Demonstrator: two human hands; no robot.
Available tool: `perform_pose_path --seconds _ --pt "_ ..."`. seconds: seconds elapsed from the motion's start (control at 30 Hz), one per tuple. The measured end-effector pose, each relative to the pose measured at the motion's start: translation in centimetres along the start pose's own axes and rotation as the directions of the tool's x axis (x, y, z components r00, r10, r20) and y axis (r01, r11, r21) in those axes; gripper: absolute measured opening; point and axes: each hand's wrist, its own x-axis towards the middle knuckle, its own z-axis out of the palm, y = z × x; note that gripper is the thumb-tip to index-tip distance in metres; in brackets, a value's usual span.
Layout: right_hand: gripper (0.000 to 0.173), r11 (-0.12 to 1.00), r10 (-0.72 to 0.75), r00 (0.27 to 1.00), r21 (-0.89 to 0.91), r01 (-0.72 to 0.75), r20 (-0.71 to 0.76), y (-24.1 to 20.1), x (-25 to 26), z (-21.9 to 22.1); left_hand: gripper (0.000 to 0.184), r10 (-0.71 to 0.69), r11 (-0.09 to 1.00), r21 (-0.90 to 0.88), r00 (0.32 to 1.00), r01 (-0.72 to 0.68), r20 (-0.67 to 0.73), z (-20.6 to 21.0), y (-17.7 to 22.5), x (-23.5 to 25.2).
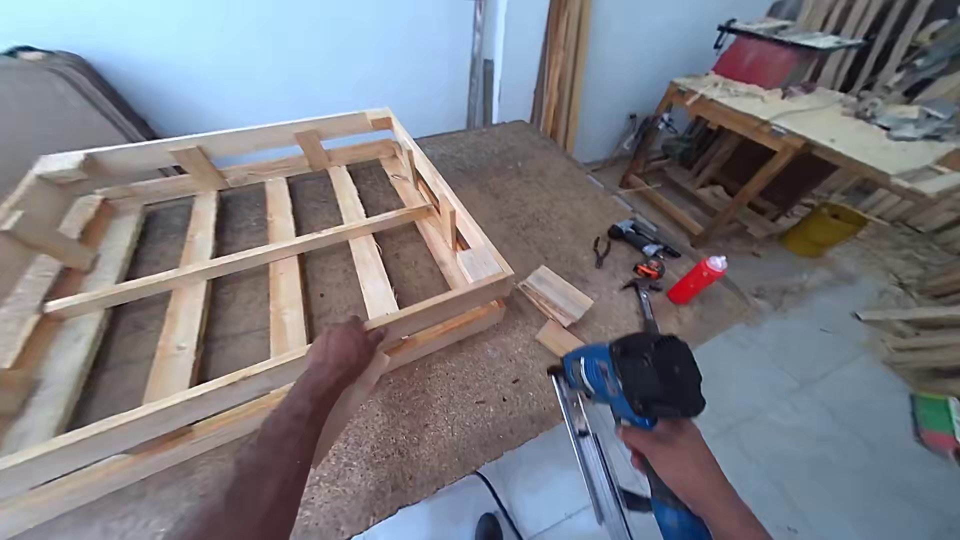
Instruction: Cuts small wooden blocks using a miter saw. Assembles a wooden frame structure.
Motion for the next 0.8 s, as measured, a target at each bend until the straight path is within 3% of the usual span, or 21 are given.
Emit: perform_pose_path --seconds 0.17,0.27,0.37,0.4,0.47,0.5,0.53,0.6,0.67,0.73,0.8 --pt "0.028 0.972 0.009 0.996 -0.233 0.012 0.092 2.1 -0.1 1.5 0.057 -0.028 0.999 -0.034 0.998 0.029 0.051 1.2 -2.2 -6.4" --pt "0.028 0.942 0.013 0.996 -0.334 0.017 0.090 3.1 0.1 2.7 0.066 -0.063 0.996 -0.049 0.989 0.070 0.137 2.2 -4.1 -11.3" --pt "0.027 0.935 0.038 0.996 -0.354 -0.005 0.085 3.8 0.7 3.5 0.075 -0.055 0.975 -0.200 0.980 0.095 0.193 2.3 -6.7 -15.1" --pt "0.027 0.941 0.061 0.995 -0.339 -0.029 0.084 3.9 1.0 3.8 0.070 -0.050 0.947 -0.303 0.979 0.109 0.196 1.5 -7.9 -15.8" --pt "0.028 0.963 0.083 0.994 -0.264 -0.061 0.074 3.6 1.4 4.2 0.047 -0.050 0.826 -0.549 0.987 0.127 0.152 -1.5 -10.7 -16.0" --pt "0.028 0.971 0.087 0.994 -0.230 -0.070 0.066 3.5 1.7 4.5 0.044 -0.100 0.713 -0.684 0.988 0.156 0.121 -3.1 -11.9 -15.5" --pt "0.027 0.975 0.092 0.994 -0.209 -0.077 0.064 3.4 2.0 4.7 0.054 -0.189 0.568 -0.797 0.975 0.204 0.115 -4.4 -12.4 -14.6" --pt "0.027 0.969 0.121 0.989 -0.224 -0.101 0.079 2.7 2.7 5.1 0.067 -0.398 0.242 -0.902 0.884 0.357 0.244 -6.1 -12.4 -11.2" --pt "0.033 0.963 0.155 0.982 -0.239 -0.124 0.112 1.4 3.3 5.3 0.069 -0.429 0.028 -0.904 0.822 0.427 0.375 -4.2 -13.4 -6.2" --pt "0.039 0.968 0.196 0.966 -0.191 -0.164 0.167 0.4 3.7 5.5 0.062 -0.360 -0.062 -0.874 0.806 0.482 0.470 -0.8 -14.3 -1.7" --pt "0.038 0.978 0.209 0.948 -0.045 -0.204 0.241 -0.2 4.1 5.6 0.049 -0.244 -0.055 -0.865 0.834 0.498 0.495 0.8 -13.2 1.9"
